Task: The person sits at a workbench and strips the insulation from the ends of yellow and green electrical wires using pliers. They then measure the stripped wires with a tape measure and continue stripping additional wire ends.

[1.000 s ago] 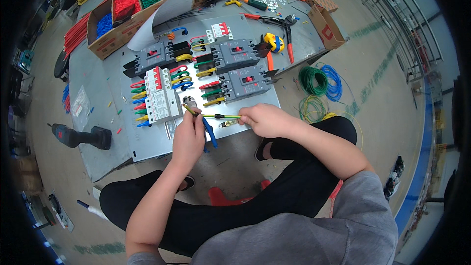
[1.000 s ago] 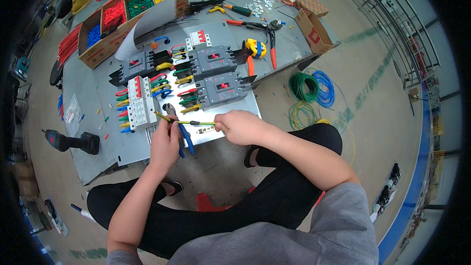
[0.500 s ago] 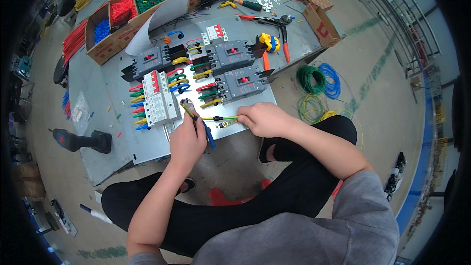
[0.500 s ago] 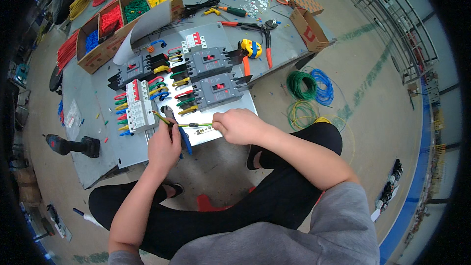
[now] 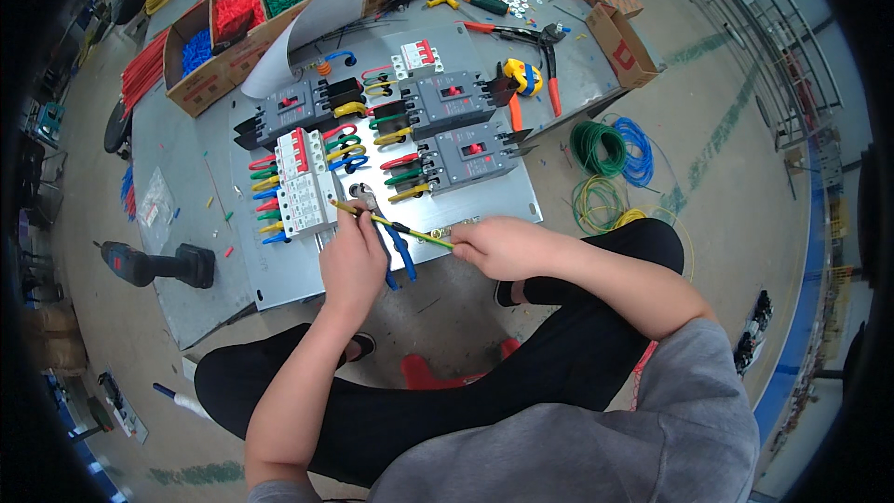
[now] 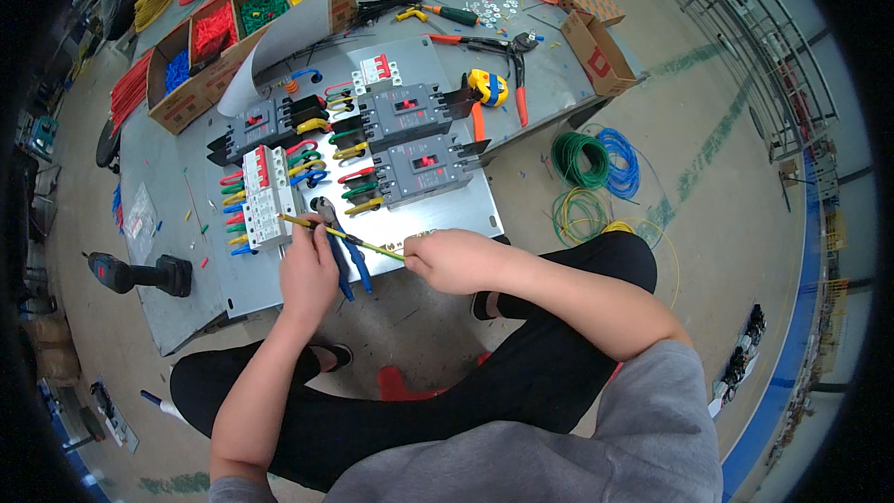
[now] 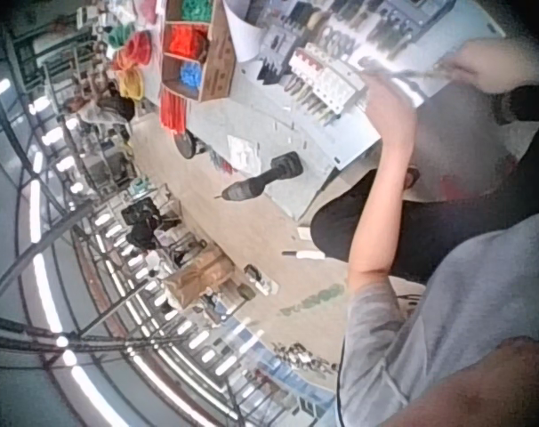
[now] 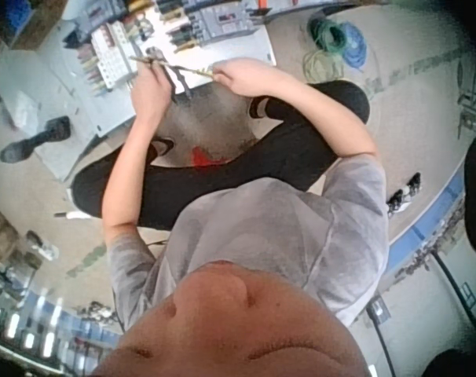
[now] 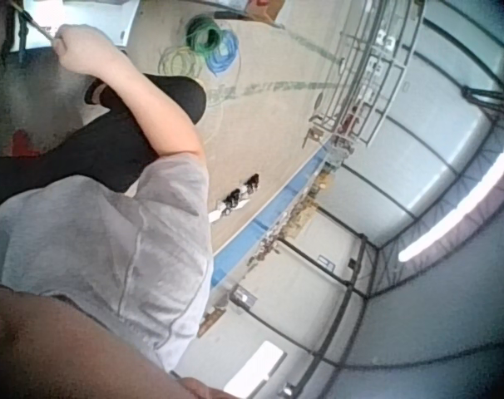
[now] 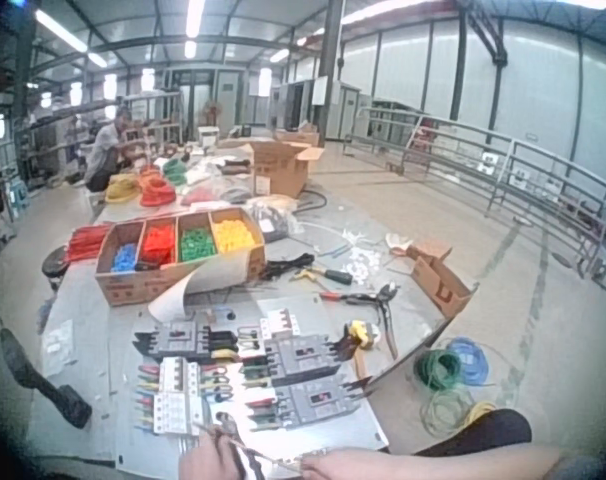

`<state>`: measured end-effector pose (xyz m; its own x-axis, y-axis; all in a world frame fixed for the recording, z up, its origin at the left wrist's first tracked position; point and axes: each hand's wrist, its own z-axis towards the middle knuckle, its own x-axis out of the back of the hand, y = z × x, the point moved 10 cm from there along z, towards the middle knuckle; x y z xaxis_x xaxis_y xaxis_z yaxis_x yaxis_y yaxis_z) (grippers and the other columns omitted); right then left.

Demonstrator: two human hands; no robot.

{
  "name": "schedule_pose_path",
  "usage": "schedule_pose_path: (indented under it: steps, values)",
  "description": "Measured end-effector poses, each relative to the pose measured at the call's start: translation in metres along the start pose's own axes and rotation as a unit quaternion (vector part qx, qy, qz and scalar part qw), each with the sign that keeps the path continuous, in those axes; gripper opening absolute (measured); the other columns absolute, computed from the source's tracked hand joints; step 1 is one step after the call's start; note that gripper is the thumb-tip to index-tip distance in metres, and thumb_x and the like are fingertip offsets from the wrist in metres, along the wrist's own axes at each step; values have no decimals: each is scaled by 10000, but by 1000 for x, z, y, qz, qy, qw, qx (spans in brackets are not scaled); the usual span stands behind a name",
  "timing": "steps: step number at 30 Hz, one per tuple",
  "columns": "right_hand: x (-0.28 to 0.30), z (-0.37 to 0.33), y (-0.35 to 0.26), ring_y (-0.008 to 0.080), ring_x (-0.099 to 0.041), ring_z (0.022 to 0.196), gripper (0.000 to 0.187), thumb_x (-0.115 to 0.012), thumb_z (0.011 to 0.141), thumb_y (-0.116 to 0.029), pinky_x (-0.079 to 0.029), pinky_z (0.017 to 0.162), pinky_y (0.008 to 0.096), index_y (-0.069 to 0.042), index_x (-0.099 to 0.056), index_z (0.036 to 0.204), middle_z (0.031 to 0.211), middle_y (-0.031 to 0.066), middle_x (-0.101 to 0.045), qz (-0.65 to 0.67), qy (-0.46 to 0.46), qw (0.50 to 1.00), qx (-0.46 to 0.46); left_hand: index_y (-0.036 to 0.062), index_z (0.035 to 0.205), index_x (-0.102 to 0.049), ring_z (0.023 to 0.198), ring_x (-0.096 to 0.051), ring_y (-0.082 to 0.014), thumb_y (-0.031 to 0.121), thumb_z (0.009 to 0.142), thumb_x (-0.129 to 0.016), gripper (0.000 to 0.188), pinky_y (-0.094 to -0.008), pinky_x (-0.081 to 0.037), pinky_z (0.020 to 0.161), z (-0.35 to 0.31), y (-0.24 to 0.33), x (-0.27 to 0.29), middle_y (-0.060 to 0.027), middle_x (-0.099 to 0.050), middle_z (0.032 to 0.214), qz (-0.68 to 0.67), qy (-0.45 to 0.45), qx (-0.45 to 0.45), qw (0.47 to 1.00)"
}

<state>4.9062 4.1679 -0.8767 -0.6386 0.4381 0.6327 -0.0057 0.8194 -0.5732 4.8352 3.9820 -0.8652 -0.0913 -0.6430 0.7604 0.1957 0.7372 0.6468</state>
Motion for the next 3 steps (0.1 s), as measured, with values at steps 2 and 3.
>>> schedule_pose_path:
  steps: [2, 3]
  values:
    - [-6, -3, 2, 408, -695, 942, 293, -518, 1067, -279, -525, 838, 514, -56, -619, 1227, 928, 233, -707, -14, -62, 998, -7, 58, 1217, -559, 678, -700, -412, 189, 1075, -511, 198, -511, -527, 591, 5, -4, 7, -197, -694, 724, -14, 28, 4, 1000]
    - [-9, -3, 4, 380, -695, 991, 305, -518, 1070, -293, -519, 891, 495, -75, -618, 1258, 974, 239, -710, -1, -73, 997, -3, 82, 1258, -562, 669, -703, -413, 205, 1078, -516, 222, -508, -537, 597, 7, -7, 9, -199, -708, 752, -17, 25, 8, 1000]
